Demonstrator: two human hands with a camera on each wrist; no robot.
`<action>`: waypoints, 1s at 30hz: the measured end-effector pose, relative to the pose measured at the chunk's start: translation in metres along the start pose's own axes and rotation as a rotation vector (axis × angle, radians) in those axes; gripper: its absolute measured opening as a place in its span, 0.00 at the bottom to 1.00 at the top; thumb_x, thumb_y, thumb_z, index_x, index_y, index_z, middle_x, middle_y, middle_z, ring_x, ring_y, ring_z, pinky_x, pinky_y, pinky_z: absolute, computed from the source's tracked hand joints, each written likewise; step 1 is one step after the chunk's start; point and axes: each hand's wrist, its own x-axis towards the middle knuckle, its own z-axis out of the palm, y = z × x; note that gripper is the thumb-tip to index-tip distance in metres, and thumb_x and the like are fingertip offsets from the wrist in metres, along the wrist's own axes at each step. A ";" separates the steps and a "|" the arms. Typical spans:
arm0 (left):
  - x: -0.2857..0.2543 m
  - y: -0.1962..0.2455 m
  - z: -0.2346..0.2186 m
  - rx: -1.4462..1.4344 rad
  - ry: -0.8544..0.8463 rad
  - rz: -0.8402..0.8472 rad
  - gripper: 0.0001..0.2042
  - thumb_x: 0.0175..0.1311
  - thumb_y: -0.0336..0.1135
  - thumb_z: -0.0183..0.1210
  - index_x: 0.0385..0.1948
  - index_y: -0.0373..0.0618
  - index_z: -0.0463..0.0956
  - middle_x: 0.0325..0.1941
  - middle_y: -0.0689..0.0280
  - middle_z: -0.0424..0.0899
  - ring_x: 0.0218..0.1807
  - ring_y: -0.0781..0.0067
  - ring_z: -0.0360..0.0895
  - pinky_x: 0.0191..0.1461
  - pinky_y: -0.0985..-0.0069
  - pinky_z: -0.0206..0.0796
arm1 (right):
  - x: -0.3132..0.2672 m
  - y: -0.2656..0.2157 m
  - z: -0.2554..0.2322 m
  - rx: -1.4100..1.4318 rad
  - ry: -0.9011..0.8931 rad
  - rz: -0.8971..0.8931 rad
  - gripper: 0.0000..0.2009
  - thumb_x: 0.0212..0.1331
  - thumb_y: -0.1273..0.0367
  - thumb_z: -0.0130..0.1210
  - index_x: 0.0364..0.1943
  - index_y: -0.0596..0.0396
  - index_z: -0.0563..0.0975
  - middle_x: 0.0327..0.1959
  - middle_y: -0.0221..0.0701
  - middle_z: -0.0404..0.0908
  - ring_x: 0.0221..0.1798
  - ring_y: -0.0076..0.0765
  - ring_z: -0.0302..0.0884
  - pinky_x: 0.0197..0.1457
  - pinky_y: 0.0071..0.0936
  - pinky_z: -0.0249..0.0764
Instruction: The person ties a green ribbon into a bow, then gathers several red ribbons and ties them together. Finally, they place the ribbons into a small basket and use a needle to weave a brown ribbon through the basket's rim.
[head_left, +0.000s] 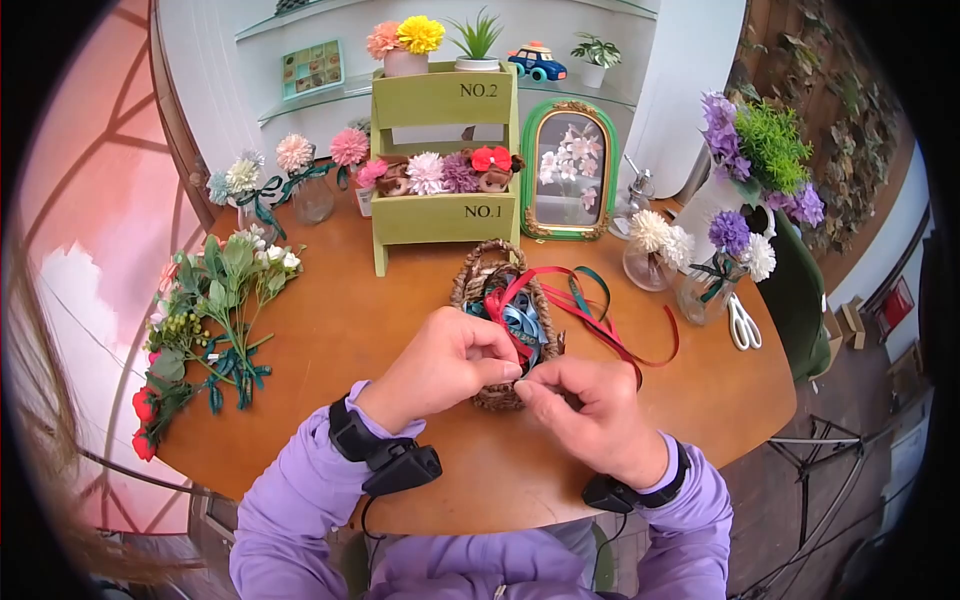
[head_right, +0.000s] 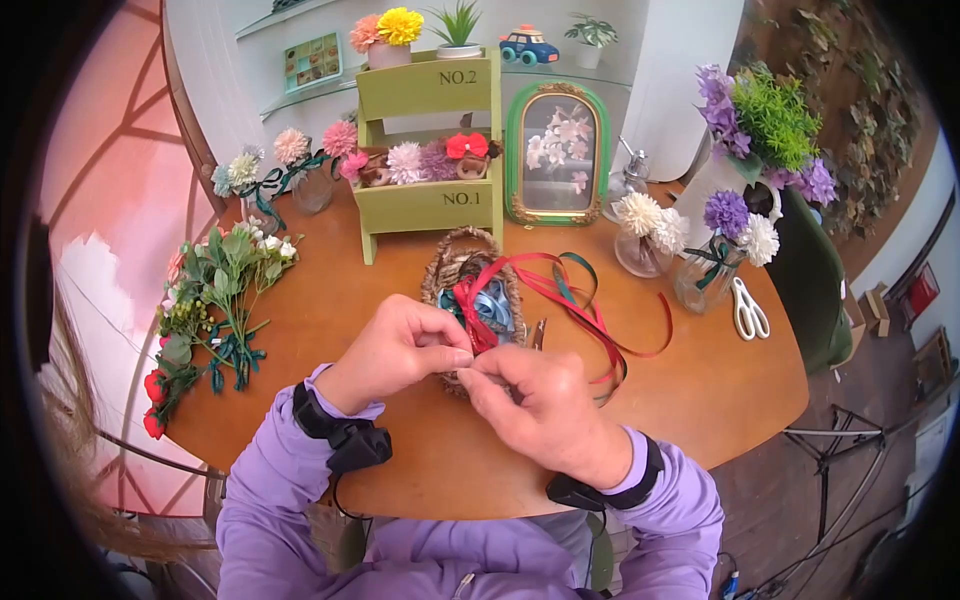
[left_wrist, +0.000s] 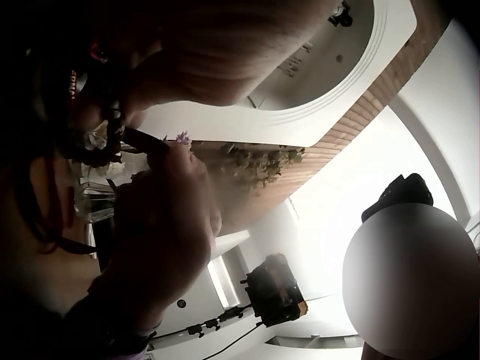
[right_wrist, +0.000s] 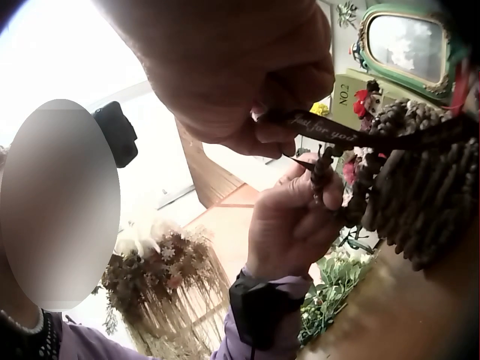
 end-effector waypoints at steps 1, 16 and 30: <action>0.002 -0.002 -0.002 -0.003 0.008 0.002 0.01 0.58 0.22 0.61 0.29 0.34 0.82 0.28 0.69 0.83 0.32 0.85 0.77 0.37 0.83 0.70 | -0.002 -0.001 0.004 0.010 -0.011 -0.015 0.04 0.57 0.75 0.60 0.32 0.62 0.81 0.20 0.37 0.80 0.19 0.29 0.78 0.22 0.25 0.71; 0.001 0.000 -0.007 -0.045 -0.058 -0.016 0.01 0.57 0.23 0.64 0.29 0.35 0.82 0.28 0.69 0.84 0.33 0.84 0.77 0.40 0.83 0.71 | -0.009 0.005 0.027 -0.464 -0.446 -0.318 0.26 0.48 0.76 0.54 0.53 0.80 0.68 0.24 0.44 0.79 0.24 0.46 0.79 0.25 0.38 0.73; -0.003 0.003 -0.004 -0.013 -0.086 0.040 0.02 0.57 0.23 0.64 0.29 0.35 0.82 0.29 0.68 0.84 0.33 0.83 0.78 0.39 0.82 0.71 | -0.005 0.010 0.030 -0.475 -0.571 -0.172 0.25 0.56 0.75 0.50 0.58 0.77 0.63 0.13 0.42 0.72 0.15 0.48 0.74 0.19 0.39 0.69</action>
